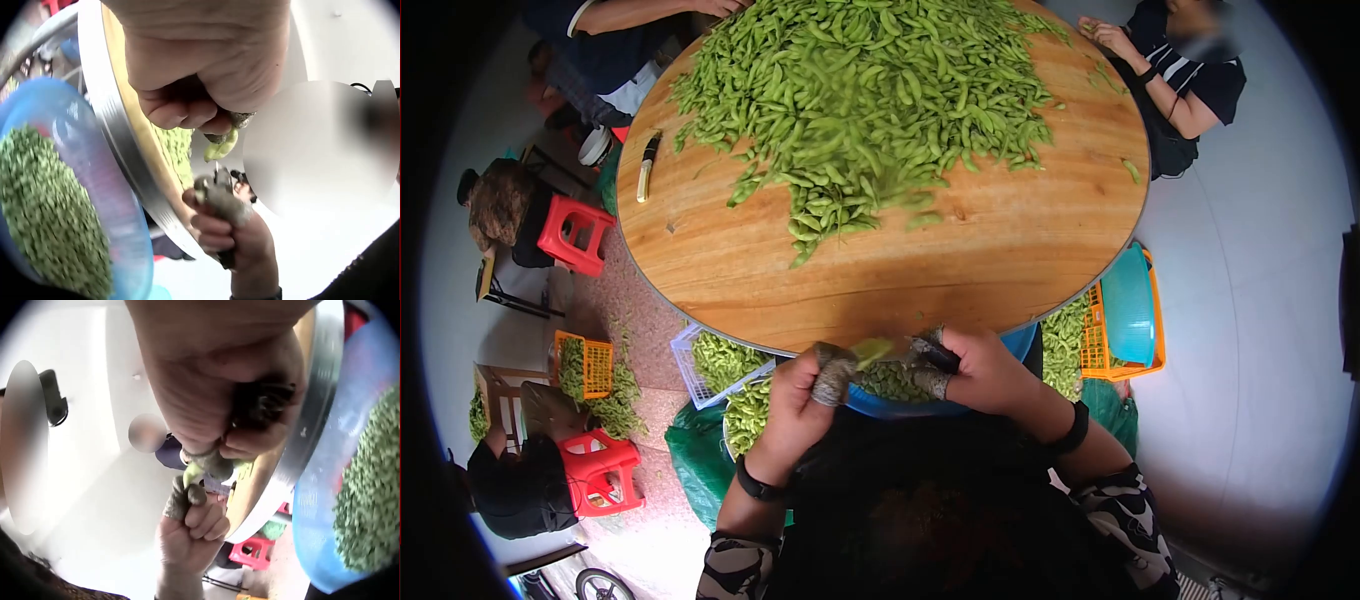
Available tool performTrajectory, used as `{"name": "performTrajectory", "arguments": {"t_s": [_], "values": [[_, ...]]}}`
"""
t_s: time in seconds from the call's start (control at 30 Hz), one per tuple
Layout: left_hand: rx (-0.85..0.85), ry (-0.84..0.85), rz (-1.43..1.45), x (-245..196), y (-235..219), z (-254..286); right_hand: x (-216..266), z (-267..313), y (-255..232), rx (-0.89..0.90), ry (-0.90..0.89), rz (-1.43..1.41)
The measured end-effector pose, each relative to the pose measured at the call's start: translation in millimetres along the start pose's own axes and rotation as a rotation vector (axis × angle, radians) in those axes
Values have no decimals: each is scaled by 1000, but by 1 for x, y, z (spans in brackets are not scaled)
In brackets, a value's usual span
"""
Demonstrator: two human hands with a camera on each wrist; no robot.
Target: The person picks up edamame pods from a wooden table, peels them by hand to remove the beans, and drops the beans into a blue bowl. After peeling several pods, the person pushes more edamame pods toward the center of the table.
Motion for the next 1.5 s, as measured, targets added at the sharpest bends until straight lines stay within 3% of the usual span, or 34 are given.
{"name": "performTrajectory", "arguments": {"t_s": [0.03, 0.07, 0.13, 0.17, 0.23, 0.27, 0.33, 0.4, 0.47, 0.5, 0.6, 0.67, 0.73, 0.77, 0.83, 0.87, 1.0, 1.07, 1.2, 1.27, 1.3, 1.37, 1.4, 1.47, 1.5], "values": [[-83, 9, -102, 1, -21, 5, 5, 0, -1, -27, -98, 268], [-160, 5, -125, 0, -41, 11, 7, -3, -1, -24, -97, 267], [-323, -9, -407, 0, -87, 26, 19, -15, -26, -238, -32, 324], [-364, -41, -644, -2, -110, 33, 30, -24, -39, -384, -192, 509], [-453, -167, -1011, -6, -140, 44, 44, -46, -62, -587, -332, 661], [-505, -262, -1140, -8, -153, 50, 38, -61, -69, -586, -334, 660], [-607, -52, -1371, -20, -161, 57, 6, -91, -81, -589, -31, 818], [-610, -55, -1213, -28, -145, 48, 7, -94, -78, -537, -42, 806], [-471, -25, -898, -14, -117, 32, 11, -92, -69, -468, -57, 801], [-345, 58, -840, -22, -90, 17, 21, -81, -59, -426, -158, 714], [-192, 44, -368, -6, -31, -14, 46, -45, -27, -237, -334, 517], [-125, 20, -271, -3, -11, -25, 52, -27, -15, -187, -355, 494], [263, -380, 391, 27, 39, -17, 55, -16, -15, -183, -387, 486], [257, -395, 451, 25, 43, -17, 52, -11, -15, -186, -386, 489], [204, -392, 446, 19, 42, -22, 31, -6, -25, -244, -205, 257], [143, -389, 441, 19, 38, -23, 31, -2, -23, -245, -204, 254], [81, -300, 346, 23, 36, -19, 30, 2, -5, -21, -117, -31], [75, -90, 114, 12, 35, -21, 24, 0, 6, 98, -20, -108], [129, 80, -183, -11, 34, -25, 16, -1, 8, 100, -11, -97], [168, 201, -404, -21, 37, -25, 8, 1, 10, 155, 172, -193], [172, 198, -402, -22, 36, -25, 6, 1, 10, 153, 176, -197], [239, 257, -639, -25, 40, -24, -15, 5, 20, 226, 391, -459], [243, 254, -637, -22, 40, -23, -16, 5, 20, 225, 393, -462], [220, 198, -157, -12, 38, -22, -19, 12, 36, 356, 546, -816], [222, 197, -157, -9, 36, -20, -19, 12, 36, 355, 546, -818]]}}
Point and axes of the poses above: each hand's wrist, its own z-axis away from the middle knuckle, its own y-axis out of the palm, x = y × z, the point moved 9 cm from there along -z, towards the middle knuckle, and after that the axes turned 6 degrees about y, right-handed, at the moved point
